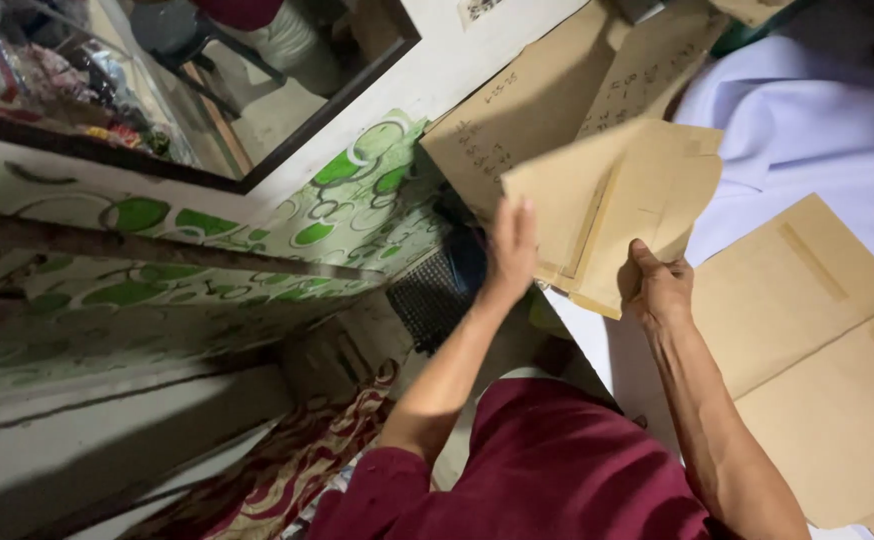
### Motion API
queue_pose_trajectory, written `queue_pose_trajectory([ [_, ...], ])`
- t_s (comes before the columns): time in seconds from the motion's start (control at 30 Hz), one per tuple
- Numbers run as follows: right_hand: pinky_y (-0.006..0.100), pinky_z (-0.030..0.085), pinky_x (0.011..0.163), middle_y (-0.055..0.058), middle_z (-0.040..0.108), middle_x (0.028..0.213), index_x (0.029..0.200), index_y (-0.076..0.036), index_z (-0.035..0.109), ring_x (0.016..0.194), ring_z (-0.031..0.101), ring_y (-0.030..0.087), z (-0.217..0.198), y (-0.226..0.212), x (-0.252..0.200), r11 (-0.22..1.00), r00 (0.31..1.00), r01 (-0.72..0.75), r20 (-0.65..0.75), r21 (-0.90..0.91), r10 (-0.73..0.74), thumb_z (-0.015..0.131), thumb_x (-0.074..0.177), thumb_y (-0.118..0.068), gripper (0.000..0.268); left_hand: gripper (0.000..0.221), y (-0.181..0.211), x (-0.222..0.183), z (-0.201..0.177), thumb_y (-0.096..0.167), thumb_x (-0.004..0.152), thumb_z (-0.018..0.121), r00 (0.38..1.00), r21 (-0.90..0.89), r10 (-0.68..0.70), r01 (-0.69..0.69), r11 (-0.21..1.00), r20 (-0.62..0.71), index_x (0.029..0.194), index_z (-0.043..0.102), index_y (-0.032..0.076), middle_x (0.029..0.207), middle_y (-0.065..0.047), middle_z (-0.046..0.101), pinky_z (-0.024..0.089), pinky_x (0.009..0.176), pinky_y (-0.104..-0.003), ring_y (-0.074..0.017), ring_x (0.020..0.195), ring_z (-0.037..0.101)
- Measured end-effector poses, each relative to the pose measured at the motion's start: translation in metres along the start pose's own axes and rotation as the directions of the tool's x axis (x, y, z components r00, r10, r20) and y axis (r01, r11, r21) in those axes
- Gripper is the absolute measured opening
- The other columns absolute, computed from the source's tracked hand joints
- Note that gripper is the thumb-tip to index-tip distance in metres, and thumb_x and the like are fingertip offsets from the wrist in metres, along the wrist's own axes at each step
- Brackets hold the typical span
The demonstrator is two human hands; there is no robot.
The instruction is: The person is unfolding and arranging brown paper garment patterns on a white work surface, likely in preparation for cutting fabric.
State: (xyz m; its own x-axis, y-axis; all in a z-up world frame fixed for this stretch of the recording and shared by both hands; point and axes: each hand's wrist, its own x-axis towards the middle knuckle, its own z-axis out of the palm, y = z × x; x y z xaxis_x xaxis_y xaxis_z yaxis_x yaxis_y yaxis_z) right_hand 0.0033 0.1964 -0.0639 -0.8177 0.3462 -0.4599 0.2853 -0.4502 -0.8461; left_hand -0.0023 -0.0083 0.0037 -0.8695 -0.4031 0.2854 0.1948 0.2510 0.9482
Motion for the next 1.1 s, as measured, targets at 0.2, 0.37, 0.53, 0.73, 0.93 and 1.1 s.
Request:
queue_pose_trajectory([
  [0.2,0.034,0.063,0.077,0.009,0.068,0.097,0.118,0.0,0.064,0.087,0.07,0.015,-0.029,0.042,0.024,0.995,0.994,0.088,-0.06,-0.039,-0.09,0.084,0.094,-0.007,0.032,0.032,-0.002,0.036,-0.035,0.021,0.112,0.053,0.927,-0.316,-0.28,0.196,0.928,-0.249,0.142,0.057,0.009,0.135,-0.008,0.063,0.043,0.112,-0.039,-0.0133,0.12,0.056],
  [0.37,0.035,0.057,0.071,0.008,0.063,0.096,0.117,0.0,0.066,0.088,0.064,0.015,-0.026,-0.024,-0.029,0.969,0.987,0.147,-0.033,-0.201,-0.156,0.087,0.094,-0.011,0.033,0.039,-0.031,0.034,-0.068,0.02,0.108,0.059,0.807,-0.605,-0.554,0.341,0.72,-0.204,0.144,0.052,0.007,0.136,-0.018,0.061,0.048,0.105,-0.05,-0.029,0.119,0.063],
  [0.53,0.039,0.025,0.031,0.006,0.032,0.04,0.058,-0.011,0.036,0.027,0.032,0.021,-0.043,-0.129,-0.103,0.936,0.985,0.106,0.161,-0.336,-0.054,0.064,0.103,-0.01,0.053,0.009,-0.026,-0.008,-0.098,0.006,0.099,0.05,0.731,-0.588,-0.668,0.602,0.54,0.136,0.101,0.059,0.007,0.062,0.0,0.049,0.034,0.045,-0.032,-0.0116,0.045,0.035],
  [0.73,0.037,0.027,0.037,0.012,0.045,0.052,0.075,-0.006,0.048,0.04,0.038,0.02,-0.204,-0.142,-0.089,0.764,0.996,0.075,0.016,-0.641,-0.085,0.069,0.108,-0.021,0.042,0.046,-0.02,0.014,-0.144,0.03,0.097,0.064,0.125,0.257,-0.419,0.624,0.738,0.899,0.137,0.063,0.006,0.141,-0.014,0.065,0.062,0.097,-0.037,-0.0253,0.117,0.07],
  [0.93,0.035,0.02,0.02,0.007,0.03,0.031,0.043,-0.008,0.038,0.016,0.029,0.022,-0.248,-0.155,-0.108,0.831,0.968,0.185,0.242,-0.525,-0.063,0.052,0.103,-0.012,0.062,0.029,-0.02,0.095,-0.106,0.036,0.088,0.071,0.757,0.378,-0.506,0.363,0.852,0.413,0.079,0.068,0.009,0.067,-0.001,0.063,0.043,0.063,-0.029,-0.0092,0.065,0.055],
  [1.1,0.037,0.038,0.05,-0.001,0.046,0.068,0.081,-0.02,0.045,0.057,0.046,0.015,-0.302,-0.141,-0.102,0.85,0.993,0.024,-0.083,-0.527,-0.08,0.068,0.111,-0.017,0.038,0.077,-0.065,0.109,-0.06,0.06,0.075,0.067,0.788,0.689,-0.569,0.279,0.669,0.234,0.116,0.049,-0.003,0.109,-0.023,0.073,0.05,0.084,-0.048,-0.0429,0.107,0.069],
])
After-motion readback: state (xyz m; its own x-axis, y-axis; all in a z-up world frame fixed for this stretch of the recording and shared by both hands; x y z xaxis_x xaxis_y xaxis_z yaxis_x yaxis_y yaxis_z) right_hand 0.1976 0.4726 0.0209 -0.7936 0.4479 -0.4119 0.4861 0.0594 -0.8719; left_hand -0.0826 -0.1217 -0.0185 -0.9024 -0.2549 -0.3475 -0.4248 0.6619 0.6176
